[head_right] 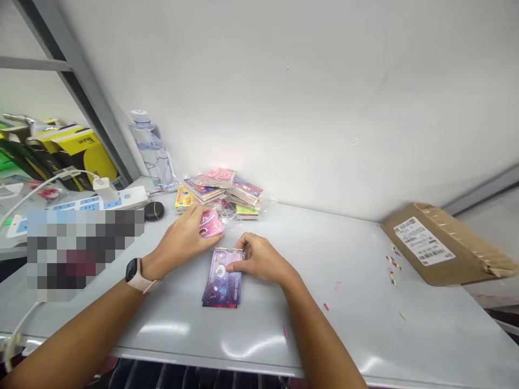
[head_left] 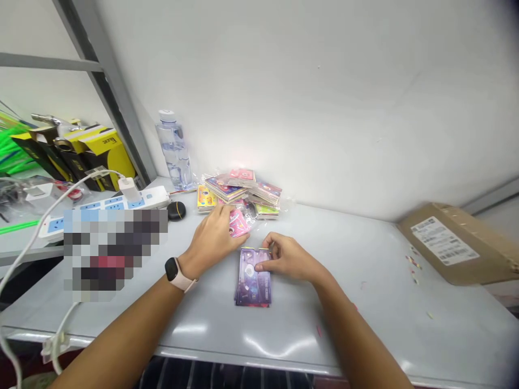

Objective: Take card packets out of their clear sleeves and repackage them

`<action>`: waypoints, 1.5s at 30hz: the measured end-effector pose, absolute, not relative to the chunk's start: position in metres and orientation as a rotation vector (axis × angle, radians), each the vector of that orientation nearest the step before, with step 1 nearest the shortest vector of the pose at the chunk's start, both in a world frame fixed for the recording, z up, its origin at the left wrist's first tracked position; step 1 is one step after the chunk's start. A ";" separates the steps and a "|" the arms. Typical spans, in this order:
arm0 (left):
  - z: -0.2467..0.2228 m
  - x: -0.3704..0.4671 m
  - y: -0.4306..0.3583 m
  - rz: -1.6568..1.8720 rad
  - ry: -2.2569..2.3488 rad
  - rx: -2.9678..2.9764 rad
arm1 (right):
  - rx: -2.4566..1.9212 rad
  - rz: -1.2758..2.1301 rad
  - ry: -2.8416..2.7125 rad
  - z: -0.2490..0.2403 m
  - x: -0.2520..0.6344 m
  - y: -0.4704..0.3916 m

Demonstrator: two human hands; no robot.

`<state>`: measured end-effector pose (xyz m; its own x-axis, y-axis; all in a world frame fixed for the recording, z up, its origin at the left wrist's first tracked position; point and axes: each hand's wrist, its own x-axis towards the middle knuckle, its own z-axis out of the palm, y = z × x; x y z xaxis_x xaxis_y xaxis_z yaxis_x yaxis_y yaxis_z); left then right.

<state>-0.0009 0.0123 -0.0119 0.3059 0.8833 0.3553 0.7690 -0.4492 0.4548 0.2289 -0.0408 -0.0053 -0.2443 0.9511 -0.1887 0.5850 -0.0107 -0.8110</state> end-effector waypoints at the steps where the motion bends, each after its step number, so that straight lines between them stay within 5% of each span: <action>1: -0.012 -0.001 0.012 0.851 1.523 2.370 | -1.564 1.213 -1.795 -0.004 0.230 -0.041; 9: -0.008 0.000 0.010 0.835 1.527 2.348 | -1.252 1.505 -1.444 0.006 0.238 -0.039; 24: -0.008 -0.001 0.010 0.887 1.281 2.444 | -1.216 0.609 -0.854 0.004 0.242 -0.028; 45: -0.013 0.000 0.012 0.966 1.187 2.476 | -1.282 0.831 -0.784 -0.002 0.224 -0.033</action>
<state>0.0001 0.0118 -0.0134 0.4545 0.7606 0.4635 0.6085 -0.6452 0.4621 0.2243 -0.0331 -0.0022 0.4928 0.8693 0.0370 -0.0885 0.0924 -0.9918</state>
